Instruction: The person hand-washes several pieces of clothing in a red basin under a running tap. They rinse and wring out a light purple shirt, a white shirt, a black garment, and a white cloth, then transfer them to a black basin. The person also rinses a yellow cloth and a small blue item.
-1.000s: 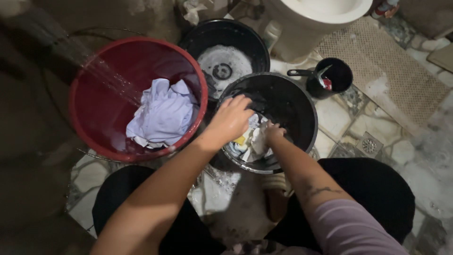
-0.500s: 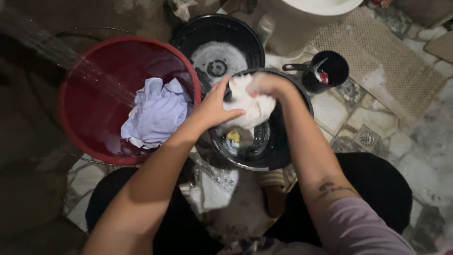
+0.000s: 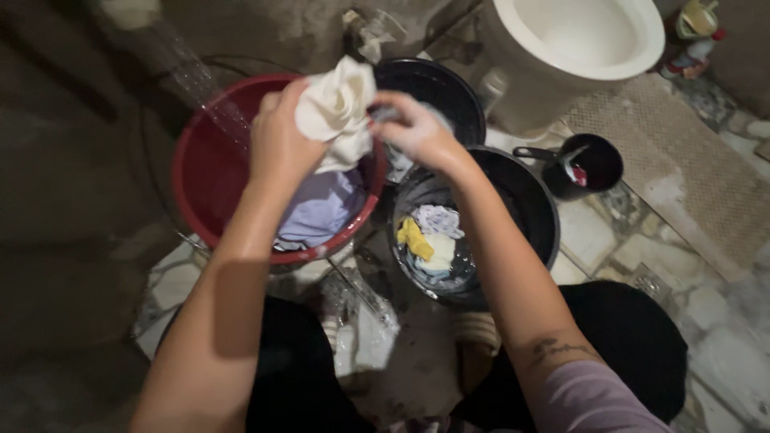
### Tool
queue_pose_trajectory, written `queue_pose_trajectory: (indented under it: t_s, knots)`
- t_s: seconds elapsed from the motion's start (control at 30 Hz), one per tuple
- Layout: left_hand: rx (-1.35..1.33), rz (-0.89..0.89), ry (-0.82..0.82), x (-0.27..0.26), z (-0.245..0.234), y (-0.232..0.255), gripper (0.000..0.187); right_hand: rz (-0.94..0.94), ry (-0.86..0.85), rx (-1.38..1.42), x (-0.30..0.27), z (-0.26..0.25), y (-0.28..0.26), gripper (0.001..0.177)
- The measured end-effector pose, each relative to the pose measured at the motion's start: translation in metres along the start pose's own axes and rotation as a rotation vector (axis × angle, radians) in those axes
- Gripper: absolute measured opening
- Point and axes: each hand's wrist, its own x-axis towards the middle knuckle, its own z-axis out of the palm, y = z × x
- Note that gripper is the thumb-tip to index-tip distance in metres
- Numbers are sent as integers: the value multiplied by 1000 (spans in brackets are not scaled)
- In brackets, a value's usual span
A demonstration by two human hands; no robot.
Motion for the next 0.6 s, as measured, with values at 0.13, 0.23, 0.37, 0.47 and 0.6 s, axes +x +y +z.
queue_pose_trajectory:
  t_s: [0.13, 0.23, 0.37, 0.47, 0.6]
  knots:
    - [304, -114, -145, -7, 8, -40, 100, 10, -233, -483, 12, -14, 51, 35]
    - [300, 4, -213, -17, 27, -47, 87, 440, -458, -947, 19, -43, 115, 48]
    - [29, 336, -245, -38, 58, -9, 41, 762, -691, -1089, 6, -58, 225, 59]
    - [108, 536, -417, -62, 93, 23, 25, 846, -770, -881, -34, -33, 302, 73]
    - [170, 770, -421, -86, 145, 39, 28, 554, -789, -1192, -86, 18, 312, 87]
